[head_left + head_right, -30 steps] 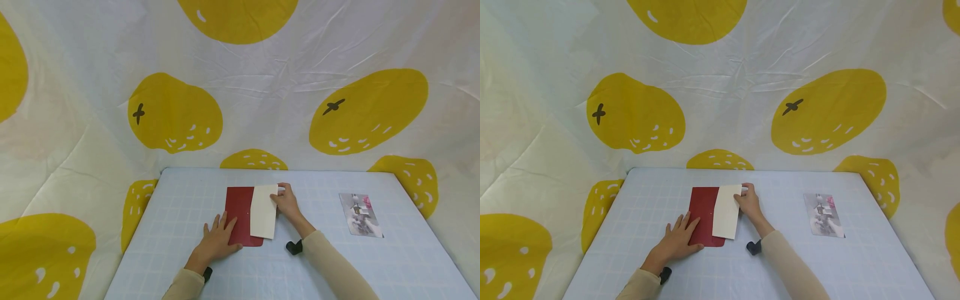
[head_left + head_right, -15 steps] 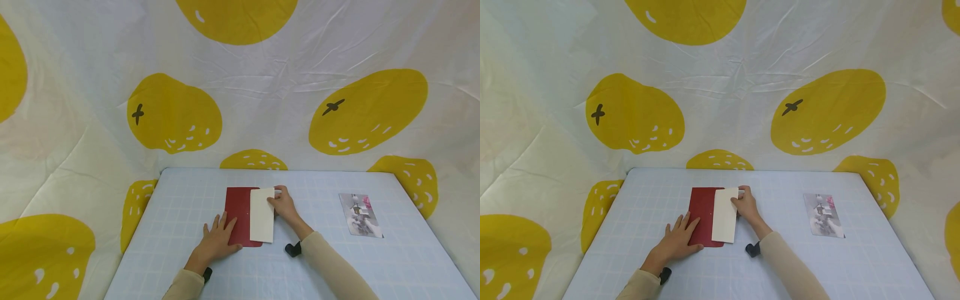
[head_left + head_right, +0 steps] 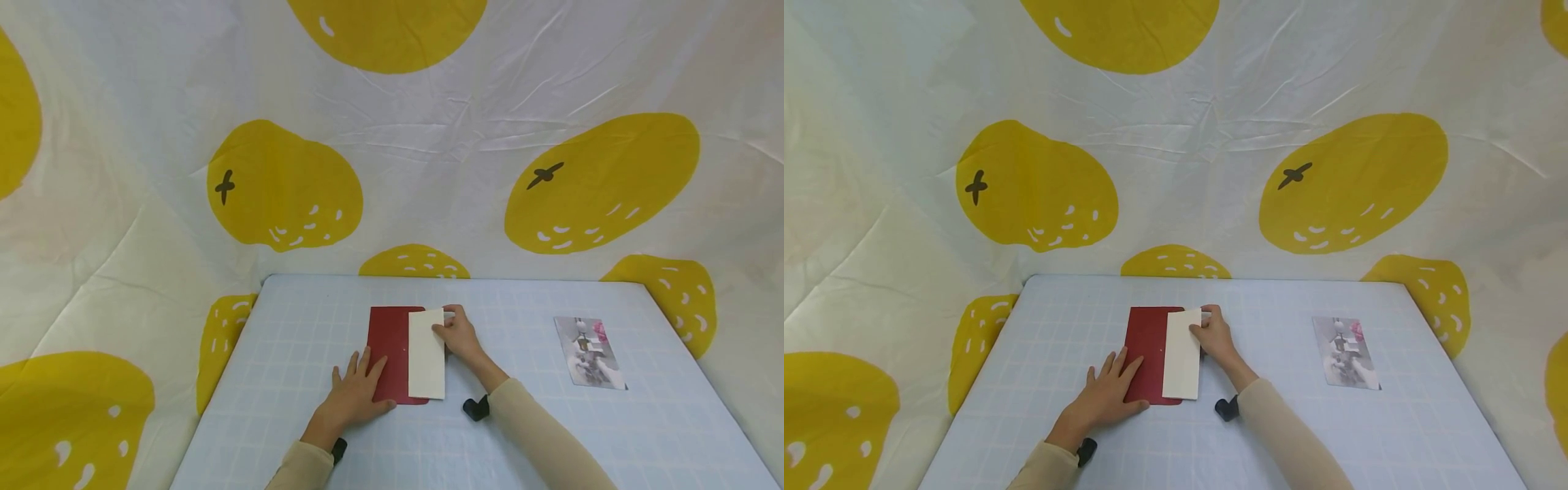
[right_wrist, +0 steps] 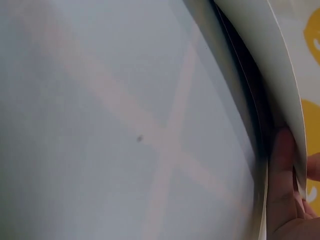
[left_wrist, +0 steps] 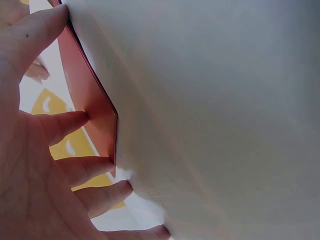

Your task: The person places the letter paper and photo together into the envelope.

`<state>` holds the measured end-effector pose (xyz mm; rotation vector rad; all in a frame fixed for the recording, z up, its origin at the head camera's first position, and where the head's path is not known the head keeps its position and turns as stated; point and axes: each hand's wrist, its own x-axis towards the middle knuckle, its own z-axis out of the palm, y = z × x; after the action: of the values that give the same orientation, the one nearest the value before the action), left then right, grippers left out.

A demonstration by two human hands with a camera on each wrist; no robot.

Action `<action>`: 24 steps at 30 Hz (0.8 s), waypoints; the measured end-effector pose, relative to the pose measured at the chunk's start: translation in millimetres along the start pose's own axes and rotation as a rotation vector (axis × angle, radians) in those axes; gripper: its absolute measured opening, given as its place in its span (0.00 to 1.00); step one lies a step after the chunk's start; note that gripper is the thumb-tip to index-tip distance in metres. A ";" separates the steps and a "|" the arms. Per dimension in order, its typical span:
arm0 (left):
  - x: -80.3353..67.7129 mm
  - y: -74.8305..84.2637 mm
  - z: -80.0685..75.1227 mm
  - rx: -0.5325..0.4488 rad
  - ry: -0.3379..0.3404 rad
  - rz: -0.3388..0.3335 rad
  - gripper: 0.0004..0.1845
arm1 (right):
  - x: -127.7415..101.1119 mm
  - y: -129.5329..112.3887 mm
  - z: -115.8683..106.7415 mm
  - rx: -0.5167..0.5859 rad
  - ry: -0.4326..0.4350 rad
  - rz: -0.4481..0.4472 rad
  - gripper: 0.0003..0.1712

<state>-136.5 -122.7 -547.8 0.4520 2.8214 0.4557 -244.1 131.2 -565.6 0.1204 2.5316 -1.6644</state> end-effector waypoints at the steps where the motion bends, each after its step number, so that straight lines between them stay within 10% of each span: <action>1: 0.0 0.0 0.3 0.002 -0.001 -0.001 0.48 | 0.3 -0.5 0.8 -0.002 0.000 -0.002 0.30; 24: 1.4 -0.7 0.7 -0.005 0.006 -0.006 0.49 | -26.2 12.8 -9.7 0.172 -0.141 0.057 0.27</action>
<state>-137.8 -122.7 -548.9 0.4414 2.8259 0.4635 -217.0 145.0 -569.9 0.0855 2.2615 -1.7986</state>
